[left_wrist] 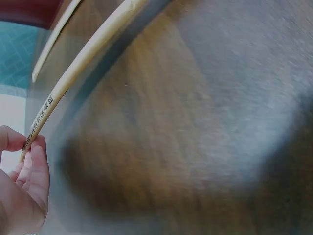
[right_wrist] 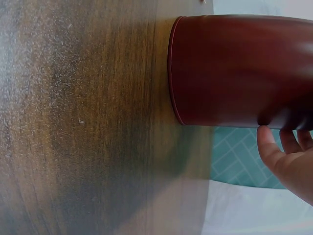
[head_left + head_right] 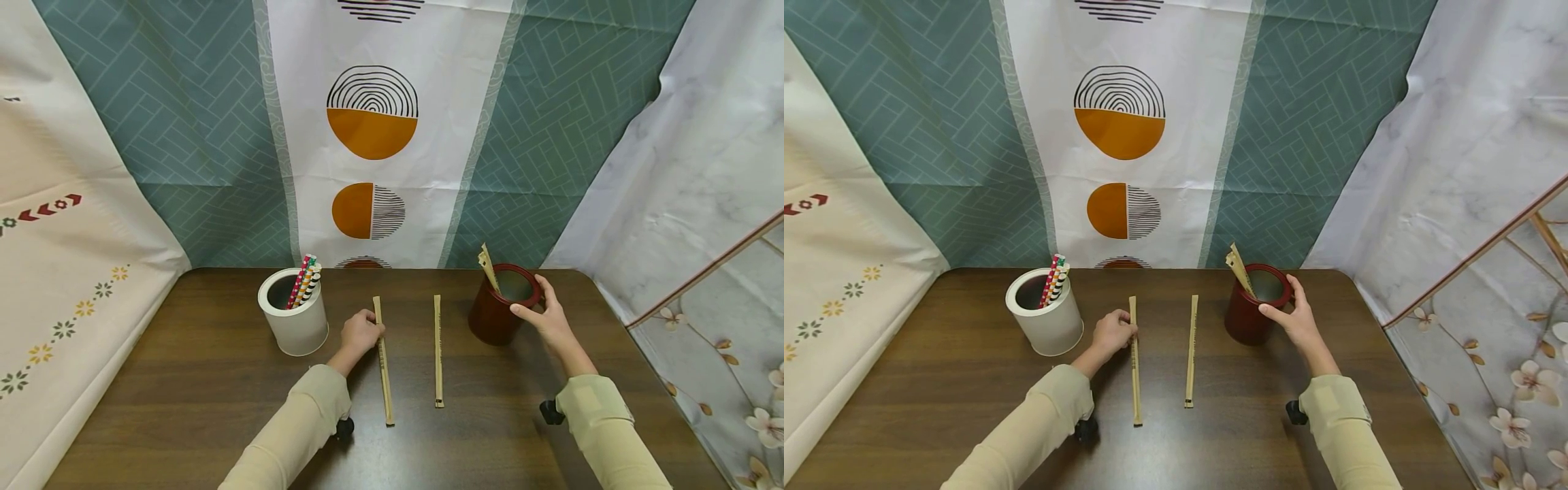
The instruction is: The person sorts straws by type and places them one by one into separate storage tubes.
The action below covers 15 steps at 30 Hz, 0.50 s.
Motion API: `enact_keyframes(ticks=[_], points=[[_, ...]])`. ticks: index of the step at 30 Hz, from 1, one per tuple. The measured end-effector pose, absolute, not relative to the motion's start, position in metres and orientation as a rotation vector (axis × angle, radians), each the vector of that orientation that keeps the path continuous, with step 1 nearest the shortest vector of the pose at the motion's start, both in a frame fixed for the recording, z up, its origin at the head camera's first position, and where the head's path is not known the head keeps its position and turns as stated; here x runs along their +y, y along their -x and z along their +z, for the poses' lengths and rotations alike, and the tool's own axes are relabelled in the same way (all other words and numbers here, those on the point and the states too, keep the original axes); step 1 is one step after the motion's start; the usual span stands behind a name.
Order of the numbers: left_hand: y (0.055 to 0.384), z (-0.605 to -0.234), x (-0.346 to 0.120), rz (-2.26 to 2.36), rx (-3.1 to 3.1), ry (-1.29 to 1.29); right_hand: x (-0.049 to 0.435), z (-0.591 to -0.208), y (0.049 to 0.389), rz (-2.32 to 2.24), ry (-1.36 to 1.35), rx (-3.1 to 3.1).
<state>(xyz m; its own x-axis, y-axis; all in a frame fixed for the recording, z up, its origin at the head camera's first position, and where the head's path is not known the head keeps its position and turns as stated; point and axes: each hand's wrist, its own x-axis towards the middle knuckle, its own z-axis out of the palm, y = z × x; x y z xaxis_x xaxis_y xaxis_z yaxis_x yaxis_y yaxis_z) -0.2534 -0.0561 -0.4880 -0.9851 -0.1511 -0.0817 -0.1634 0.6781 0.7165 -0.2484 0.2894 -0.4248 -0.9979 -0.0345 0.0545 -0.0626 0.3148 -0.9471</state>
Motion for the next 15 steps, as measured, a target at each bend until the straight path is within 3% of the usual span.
enact_keyframes(ticks=[15], points=[[0.265,-0.455,-0.052,1.510,2.740,0.149,0.291,-0.427,0.250,1.807,-0.099,-2.533]])
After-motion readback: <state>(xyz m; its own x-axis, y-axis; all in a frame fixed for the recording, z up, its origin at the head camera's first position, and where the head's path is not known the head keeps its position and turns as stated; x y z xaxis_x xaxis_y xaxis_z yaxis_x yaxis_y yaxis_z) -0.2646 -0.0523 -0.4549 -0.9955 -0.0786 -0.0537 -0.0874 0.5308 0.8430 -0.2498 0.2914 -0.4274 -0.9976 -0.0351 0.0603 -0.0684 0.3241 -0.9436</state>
